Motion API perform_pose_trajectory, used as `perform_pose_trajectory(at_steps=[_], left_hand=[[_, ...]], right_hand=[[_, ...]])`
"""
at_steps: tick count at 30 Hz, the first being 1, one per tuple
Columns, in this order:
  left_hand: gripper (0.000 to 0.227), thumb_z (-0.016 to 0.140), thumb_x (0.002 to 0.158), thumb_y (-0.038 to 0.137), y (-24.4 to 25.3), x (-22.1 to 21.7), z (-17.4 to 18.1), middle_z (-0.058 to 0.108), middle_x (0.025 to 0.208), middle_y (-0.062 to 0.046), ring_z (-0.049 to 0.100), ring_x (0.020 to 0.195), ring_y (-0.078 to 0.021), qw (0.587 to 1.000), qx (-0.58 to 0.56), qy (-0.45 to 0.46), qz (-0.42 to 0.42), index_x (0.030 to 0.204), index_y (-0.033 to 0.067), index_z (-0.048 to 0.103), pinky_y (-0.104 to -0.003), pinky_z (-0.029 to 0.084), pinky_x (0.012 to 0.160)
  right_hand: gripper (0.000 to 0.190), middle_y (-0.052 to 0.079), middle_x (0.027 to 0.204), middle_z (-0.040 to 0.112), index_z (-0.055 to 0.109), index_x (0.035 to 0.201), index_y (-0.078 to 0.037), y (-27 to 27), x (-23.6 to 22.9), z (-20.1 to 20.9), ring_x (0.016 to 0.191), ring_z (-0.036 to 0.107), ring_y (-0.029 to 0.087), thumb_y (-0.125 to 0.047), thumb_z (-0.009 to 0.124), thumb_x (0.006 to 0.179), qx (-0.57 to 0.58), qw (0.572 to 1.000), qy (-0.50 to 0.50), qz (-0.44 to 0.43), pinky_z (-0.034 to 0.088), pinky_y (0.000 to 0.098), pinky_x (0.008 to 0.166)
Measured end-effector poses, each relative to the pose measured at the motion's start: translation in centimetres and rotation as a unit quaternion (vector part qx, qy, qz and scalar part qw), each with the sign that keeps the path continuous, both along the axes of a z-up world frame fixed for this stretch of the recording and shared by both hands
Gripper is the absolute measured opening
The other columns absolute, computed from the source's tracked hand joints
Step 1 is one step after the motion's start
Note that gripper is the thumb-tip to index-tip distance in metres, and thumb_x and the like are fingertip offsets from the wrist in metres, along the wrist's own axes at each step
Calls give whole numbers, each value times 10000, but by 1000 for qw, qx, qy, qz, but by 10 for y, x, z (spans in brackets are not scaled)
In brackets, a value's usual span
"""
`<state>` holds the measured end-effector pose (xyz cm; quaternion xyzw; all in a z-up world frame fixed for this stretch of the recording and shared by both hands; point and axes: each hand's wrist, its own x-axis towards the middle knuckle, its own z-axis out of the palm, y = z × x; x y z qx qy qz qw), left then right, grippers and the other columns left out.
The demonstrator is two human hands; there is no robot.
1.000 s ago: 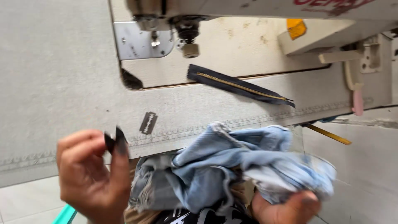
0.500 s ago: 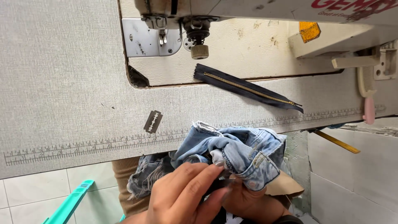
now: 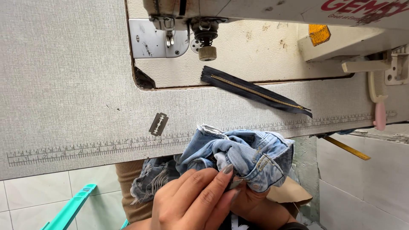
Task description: Trimming loose threads and inspecting the waistband of denim jeans using thread clippers
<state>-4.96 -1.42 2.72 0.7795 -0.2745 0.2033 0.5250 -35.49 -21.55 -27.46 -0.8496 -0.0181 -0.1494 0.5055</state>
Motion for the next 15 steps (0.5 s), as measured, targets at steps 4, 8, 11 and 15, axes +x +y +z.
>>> perform_pose_trajectory(at_steps=[4, 8, 11, 15], left_hand=[[226, 706, 972, 107, 0, -4, 4, 689, 938, -173, 674, 712, -251, 999, 42, -1, 18, 1099, -79, 689, -306, 583, 628], [232, 690, 988, 162, 0, -6, 4, 681, 924, -123, 647, 668, -207, 994, 94, -35, 48, 1109, -35, 703, -279, 521, 553], [218, 695, 982, 152, 0, -7, 6, 681, 920, -122, 660, 680, -205, 993, 99, -31, 53, 1092, -36, 708, -270, 526, 558], [239, 671, 997, 177, 1, -8, 6, 667, 922, -122, 647, 670, -198, 988, 131, -50, 64, 1109, -32, 702, -272, 497, 524]], right_hand=[[323, 121, 1398, 638, 630, 1318, -82, -42, 13, -24, 1346, 605, 247, -203, 507, 1044, 13, 1000, -10, -5, 403, 396, 1225], [317, 126, 1384, 645, 634, 1308, -75, -51, 4, -23, 1333, 612, 250, -198, 514, 1041, 26, 999, -17, -13, 416, 397, 1217], [312, 130, 1374, 649, 637, 1300, -70, -55, -2, -23, 1324, 618, 252, -194, 520, 1039, 36, 999, -22, -18, 425, 398, 1210], [305, 135, 1361, 655, 640, 1291, -63, -61, -6, -23, 1312, 625, 255, -188, 527, 1036, 49, 998, -27, -27, 437, 399, 1202]])
